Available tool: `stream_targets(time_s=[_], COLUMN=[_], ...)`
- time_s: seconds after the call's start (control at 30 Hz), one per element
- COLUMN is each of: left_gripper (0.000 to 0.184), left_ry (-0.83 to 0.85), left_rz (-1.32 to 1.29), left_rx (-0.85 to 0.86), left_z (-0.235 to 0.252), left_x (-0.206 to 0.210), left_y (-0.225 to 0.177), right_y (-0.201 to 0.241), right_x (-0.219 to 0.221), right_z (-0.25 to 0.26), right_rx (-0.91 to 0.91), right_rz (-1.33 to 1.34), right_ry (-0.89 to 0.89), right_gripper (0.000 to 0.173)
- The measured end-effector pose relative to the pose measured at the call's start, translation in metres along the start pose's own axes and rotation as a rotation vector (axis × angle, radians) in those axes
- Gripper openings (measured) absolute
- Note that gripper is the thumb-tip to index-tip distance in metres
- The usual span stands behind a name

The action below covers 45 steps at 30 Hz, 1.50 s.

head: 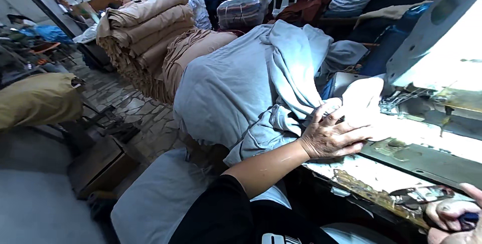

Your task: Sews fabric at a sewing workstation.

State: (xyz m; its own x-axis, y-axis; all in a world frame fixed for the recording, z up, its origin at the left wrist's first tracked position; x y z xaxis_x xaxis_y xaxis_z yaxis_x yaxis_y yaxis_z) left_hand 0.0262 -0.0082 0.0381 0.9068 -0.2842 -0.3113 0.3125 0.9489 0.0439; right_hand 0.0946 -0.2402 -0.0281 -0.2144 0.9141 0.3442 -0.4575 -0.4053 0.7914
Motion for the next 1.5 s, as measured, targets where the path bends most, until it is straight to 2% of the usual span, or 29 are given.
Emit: stream_targets(time_s=[0.27, 0.33, 0.43, 0.63, 0.73, 1.0, 1.27, 1.37, 1.47, 1.5], left_gripper=[0.021, 0.021, 0.021, 0.021, 0.022, 0.021, 0.018, 0.019, 0.028, 0.033], left_ry=[-0.012, 0.004, -0.022, -0.016, -0.020, -0.016, -0.023, 0.072, 0.369, 0.482], left_rz=[0.047, 0.056, 0.038, -0.028, -0.043, -0.020, 0.022, 0.005, 0.070, 0.131], left_rx=[0.016, 0.005, -0.002, -0.022, -0.027, -0.004, -0.003, -0.103, -0.239, -0.223], left_z=[-0.001, -0.001, 0.000, -0.002, 0.000, -0.001, -0.001, 0.016, 0.060, 0.074], left_x=[0.000, -0.001, -0.003, -0.003, -0.003, -0.002, 0.000, -0.005, -0.018, -0.019], left_y=[0.000, 0.000, 0.001, 0.000, 0.000, 0.000, -0.001, -0.001, 0.009, 0.012], right_y=[-0.005, -0.011, -0.019, -0.007, 0.003, 0.001, 0.005, 0.006, 0.011, 0.016], right_x=[-0.006, -0.006, -0.006, 0.003, 0.012, 0.009, 0.010, 0.011, 0.010, 0.009], right_z=[0.001, 0.005, 0.007, 0.001, 0.002, 0.000, 0.000, -0.001, 0.000, 0.001], right_rx=[0.060, 0.053, 0.154, 0.238, 0.288, 0.254, 0.200, 0.200, 0.224, 0.208], right_rz=[0.021, 0.119, 0.264, 0.098, 0.058, 0.062, 0.042, 0.055, 0.094, 0.107], right_ry=[0.031, 0.145, 0.300, 0.244, 0.252, 0.256, 0.328, 0.314, 0.266, 0.242], right_gripper=[0.045, 0.057, 0.072, 0.066, 0.068, 0.074, 0.069, 0.069, 0.060, 0.055])
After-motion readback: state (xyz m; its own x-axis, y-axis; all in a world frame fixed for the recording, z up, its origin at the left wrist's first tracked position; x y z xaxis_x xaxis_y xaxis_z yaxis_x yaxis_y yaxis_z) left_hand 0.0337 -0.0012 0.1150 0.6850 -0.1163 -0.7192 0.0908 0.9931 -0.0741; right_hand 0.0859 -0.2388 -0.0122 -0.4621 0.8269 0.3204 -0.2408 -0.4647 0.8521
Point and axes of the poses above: each hand's wrist, its own z-axis towards the middle knuckle, its own x-axis out of the palm, y = z × x, the point moved 5 cm from there along z, towards the middle knuckle, and after that the axes turned 7 degrees about -y, right-handed, at the moved point
